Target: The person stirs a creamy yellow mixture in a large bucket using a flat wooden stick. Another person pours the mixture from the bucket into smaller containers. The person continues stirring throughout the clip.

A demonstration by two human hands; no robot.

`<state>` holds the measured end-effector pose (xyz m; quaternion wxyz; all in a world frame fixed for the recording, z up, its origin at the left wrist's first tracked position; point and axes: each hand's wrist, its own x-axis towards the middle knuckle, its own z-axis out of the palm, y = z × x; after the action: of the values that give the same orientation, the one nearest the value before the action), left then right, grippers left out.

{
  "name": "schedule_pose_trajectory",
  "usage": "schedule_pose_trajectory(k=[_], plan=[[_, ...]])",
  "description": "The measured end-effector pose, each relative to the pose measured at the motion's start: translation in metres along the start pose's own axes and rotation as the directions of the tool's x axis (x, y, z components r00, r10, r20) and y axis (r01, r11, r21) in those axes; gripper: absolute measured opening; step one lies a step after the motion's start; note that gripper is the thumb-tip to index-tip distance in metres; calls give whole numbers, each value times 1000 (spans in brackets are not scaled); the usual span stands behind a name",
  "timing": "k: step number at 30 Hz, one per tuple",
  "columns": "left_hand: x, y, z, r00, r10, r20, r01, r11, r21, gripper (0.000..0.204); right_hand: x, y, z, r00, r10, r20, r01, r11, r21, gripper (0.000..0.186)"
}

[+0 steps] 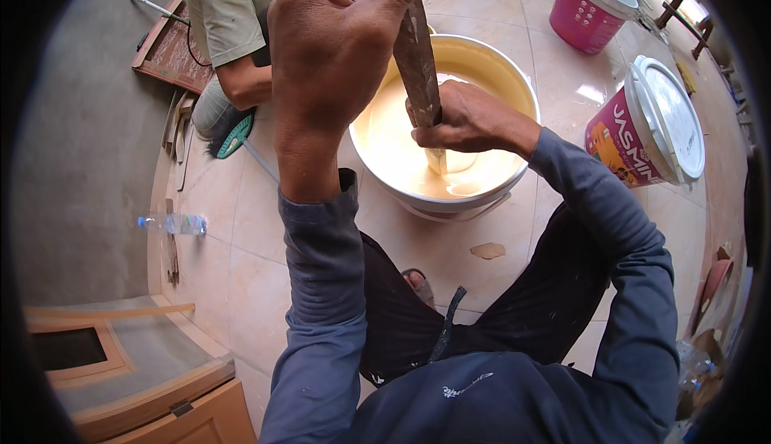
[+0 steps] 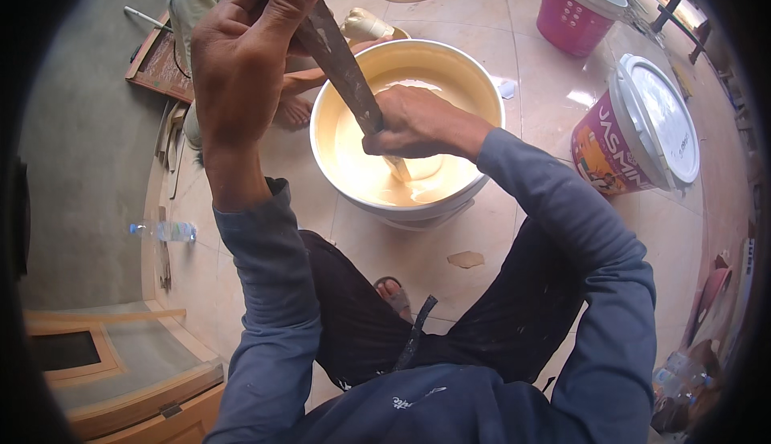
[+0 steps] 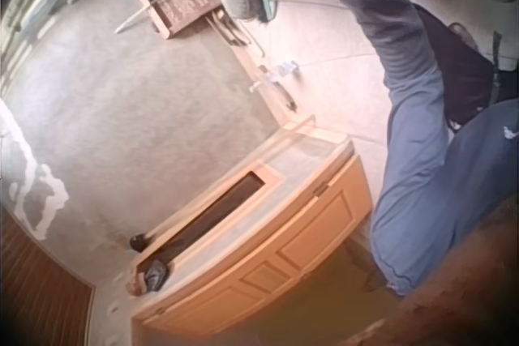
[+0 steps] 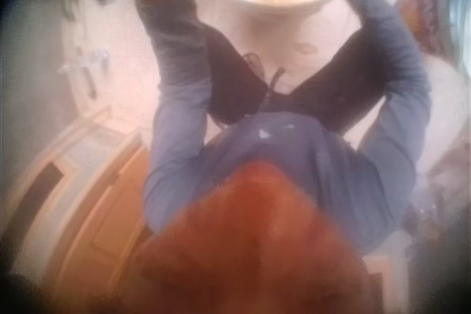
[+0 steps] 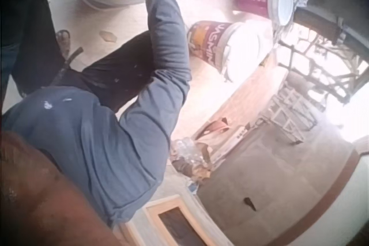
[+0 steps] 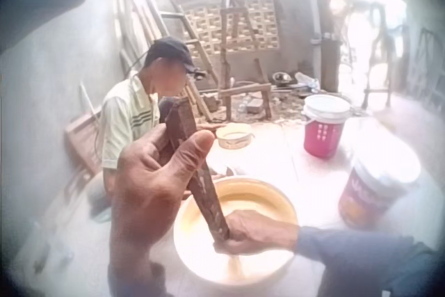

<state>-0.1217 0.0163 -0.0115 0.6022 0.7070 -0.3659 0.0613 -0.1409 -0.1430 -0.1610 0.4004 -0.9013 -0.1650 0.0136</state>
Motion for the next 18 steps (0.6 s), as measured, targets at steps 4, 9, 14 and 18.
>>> schedule_pose_trajectory(k=[4, 9, 14, 18], plan=[[-6, 2, 6, 989, 137, 50, -143, 975, 169, 30, 18, 12, 13, 970, -151, -188, 136, 986, -94, 21], [9, -38, 12, 982, 174, 71, -155, 964, -216, 31, 26, 31, -11, 961, -56, -269, 3, 981, -194, 18], [19, -61, -4, 991, 126, 50, -112, 967, -229, 37, 18, 17, -29, 985, 109, -131, -147, 932, -332, 27], [8, -36, -18, 991, -104, 85, 119, 974, -192, 36, 4, 9, -15, 996, 86, 24, -79, 976, -203, 27]])
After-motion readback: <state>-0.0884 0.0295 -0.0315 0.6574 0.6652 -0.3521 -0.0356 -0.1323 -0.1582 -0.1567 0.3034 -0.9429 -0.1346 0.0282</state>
